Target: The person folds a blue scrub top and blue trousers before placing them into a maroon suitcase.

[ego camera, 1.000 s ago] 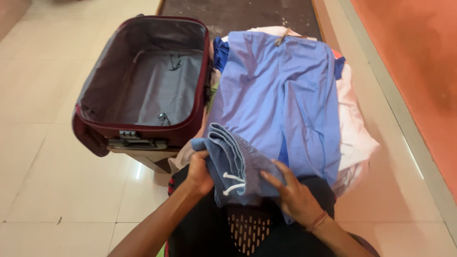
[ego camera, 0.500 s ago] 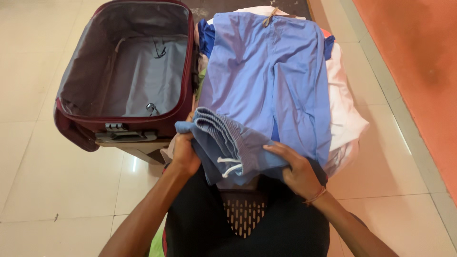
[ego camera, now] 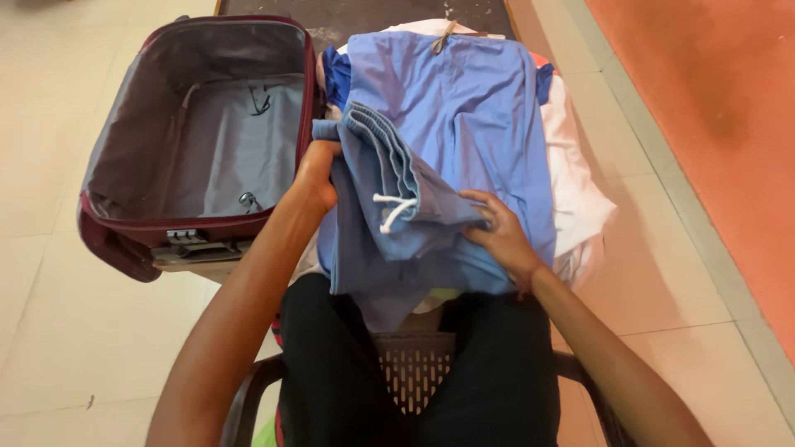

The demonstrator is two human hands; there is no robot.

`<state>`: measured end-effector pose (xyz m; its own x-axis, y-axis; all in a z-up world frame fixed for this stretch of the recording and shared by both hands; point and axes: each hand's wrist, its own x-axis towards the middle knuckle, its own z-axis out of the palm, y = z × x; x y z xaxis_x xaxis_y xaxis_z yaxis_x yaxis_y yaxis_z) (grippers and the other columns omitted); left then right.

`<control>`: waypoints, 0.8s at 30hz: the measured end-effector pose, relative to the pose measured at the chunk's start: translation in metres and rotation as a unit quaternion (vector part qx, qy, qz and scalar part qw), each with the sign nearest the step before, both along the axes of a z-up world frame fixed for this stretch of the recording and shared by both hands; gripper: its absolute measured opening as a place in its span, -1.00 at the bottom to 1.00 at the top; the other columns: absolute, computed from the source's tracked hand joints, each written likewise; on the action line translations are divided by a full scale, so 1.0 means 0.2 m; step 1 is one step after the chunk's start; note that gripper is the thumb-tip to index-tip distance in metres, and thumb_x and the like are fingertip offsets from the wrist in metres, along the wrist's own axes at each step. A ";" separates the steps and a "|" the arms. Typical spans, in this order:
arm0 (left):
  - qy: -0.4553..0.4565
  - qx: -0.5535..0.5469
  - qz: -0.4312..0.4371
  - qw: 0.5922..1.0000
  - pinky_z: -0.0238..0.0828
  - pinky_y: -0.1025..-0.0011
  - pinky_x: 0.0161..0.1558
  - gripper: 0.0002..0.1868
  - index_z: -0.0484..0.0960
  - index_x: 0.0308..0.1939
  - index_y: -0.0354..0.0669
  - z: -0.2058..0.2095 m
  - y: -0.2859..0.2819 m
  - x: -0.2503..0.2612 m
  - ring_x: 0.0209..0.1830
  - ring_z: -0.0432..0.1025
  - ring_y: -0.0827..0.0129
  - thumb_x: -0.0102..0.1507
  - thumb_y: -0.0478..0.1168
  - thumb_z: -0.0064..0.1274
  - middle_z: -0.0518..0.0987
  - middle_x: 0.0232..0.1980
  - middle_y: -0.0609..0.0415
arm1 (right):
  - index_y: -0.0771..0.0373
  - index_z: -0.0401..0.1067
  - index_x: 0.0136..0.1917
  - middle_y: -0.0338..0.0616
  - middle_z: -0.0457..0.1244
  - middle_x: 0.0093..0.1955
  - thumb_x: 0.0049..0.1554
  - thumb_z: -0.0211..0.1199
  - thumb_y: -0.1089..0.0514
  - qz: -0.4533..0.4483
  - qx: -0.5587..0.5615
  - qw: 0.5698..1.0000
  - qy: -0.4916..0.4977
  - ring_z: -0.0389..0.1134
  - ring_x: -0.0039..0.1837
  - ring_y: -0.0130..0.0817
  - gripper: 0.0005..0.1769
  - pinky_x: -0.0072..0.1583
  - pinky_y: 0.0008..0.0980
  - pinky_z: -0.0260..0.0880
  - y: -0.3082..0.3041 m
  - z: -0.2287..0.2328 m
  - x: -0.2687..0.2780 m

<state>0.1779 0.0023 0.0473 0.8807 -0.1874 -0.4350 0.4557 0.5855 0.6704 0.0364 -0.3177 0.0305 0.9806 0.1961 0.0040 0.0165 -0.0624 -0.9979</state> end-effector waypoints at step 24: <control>-0.219 0.488 0.030 0.844 0.43 0.31 0.14 -0.47 0.52 0.24 -0.34 -0.44 -0.04 -0.37 0.08 0.57 0.12 0.24 -0.14 0.15 0.66 0.09 -0.19 | 0.40 0.48 0.28 -0.01 0.43 0.17 0.21 0.33 0.22 -0.240 -0.109 0.948 -0.178 0.42 0.17 -0.45 -0.61 0.20 -0.47 0.38 0.16 -0.51 0.24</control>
<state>0.1042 -0.0051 -0.0413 0.9925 0.1216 0.0139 0.0272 -0.3301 0.9435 0.0853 -0.2851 -0.0706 0.9011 -0.2383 0.3623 0.2674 -0.3524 -0.8968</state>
